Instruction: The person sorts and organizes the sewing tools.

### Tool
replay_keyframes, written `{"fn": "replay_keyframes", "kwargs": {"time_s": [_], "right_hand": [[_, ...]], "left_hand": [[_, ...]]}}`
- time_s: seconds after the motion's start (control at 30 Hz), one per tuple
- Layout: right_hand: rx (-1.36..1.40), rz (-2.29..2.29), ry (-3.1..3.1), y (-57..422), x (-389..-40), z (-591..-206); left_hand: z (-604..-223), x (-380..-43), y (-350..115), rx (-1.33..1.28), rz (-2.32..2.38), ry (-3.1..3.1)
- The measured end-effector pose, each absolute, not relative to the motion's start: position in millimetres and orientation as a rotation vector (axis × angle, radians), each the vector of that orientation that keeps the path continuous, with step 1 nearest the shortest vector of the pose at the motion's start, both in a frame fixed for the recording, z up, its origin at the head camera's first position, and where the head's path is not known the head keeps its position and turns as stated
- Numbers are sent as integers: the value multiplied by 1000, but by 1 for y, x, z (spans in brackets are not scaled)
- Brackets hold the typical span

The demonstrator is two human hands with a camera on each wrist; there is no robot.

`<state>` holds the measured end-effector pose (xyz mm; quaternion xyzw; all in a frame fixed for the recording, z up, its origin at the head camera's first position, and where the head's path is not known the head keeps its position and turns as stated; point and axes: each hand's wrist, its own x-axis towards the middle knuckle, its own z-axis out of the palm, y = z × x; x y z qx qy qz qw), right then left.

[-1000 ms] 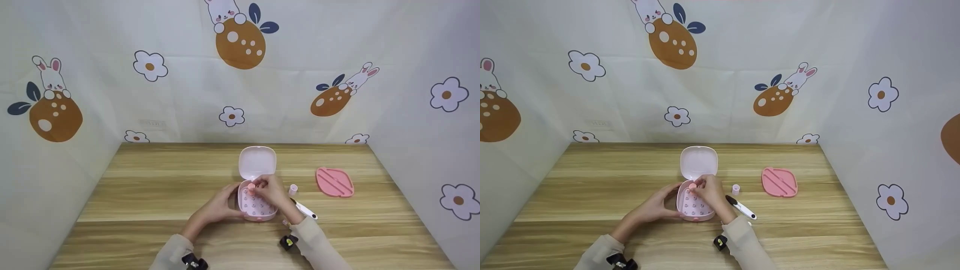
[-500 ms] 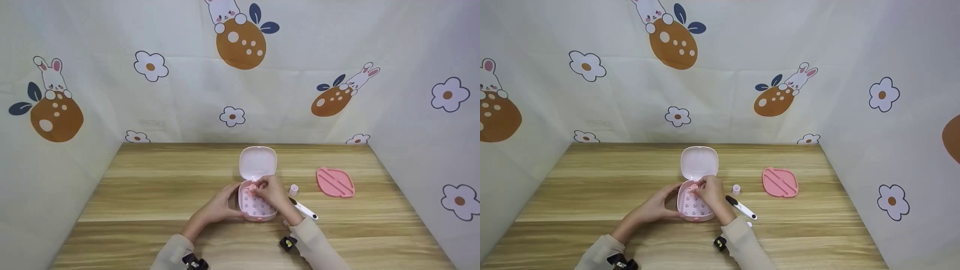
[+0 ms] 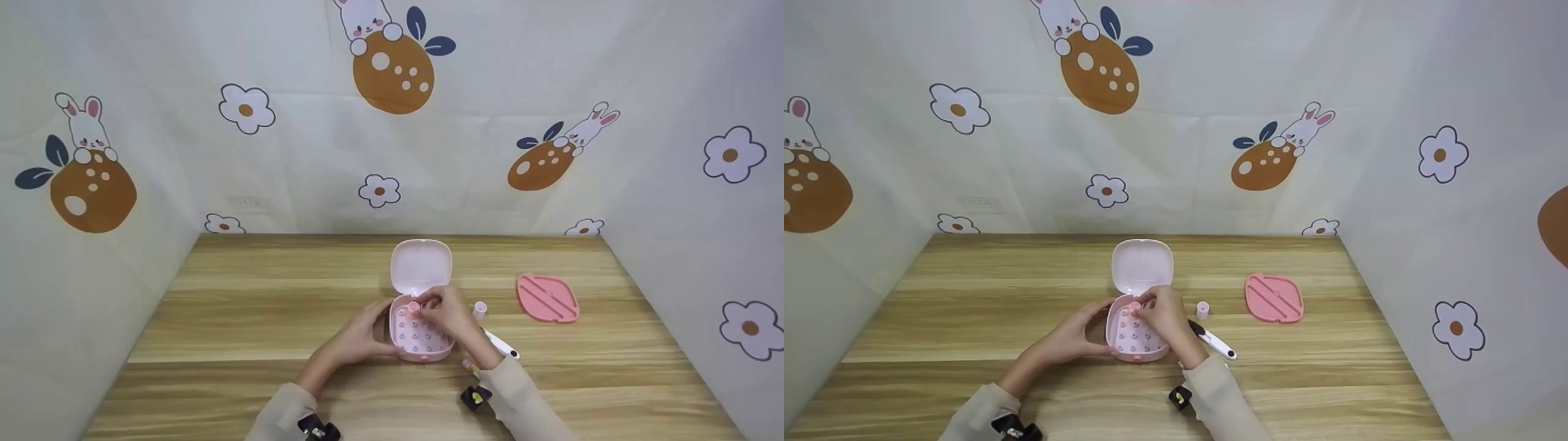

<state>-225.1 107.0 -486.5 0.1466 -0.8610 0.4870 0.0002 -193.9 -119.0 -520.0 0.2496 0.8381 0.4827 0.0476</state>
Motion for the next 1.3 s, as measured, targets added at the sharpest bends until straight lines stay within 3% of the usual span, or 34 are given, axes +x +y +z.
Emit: {"fn": "replay_keyframes", "kwargs": {"time_s": [1.3], "right_hand": [[663,1660,-2702,157,-223,-464]], "left_hand": [[-519,-194,-119,728,1475,2525]]}}
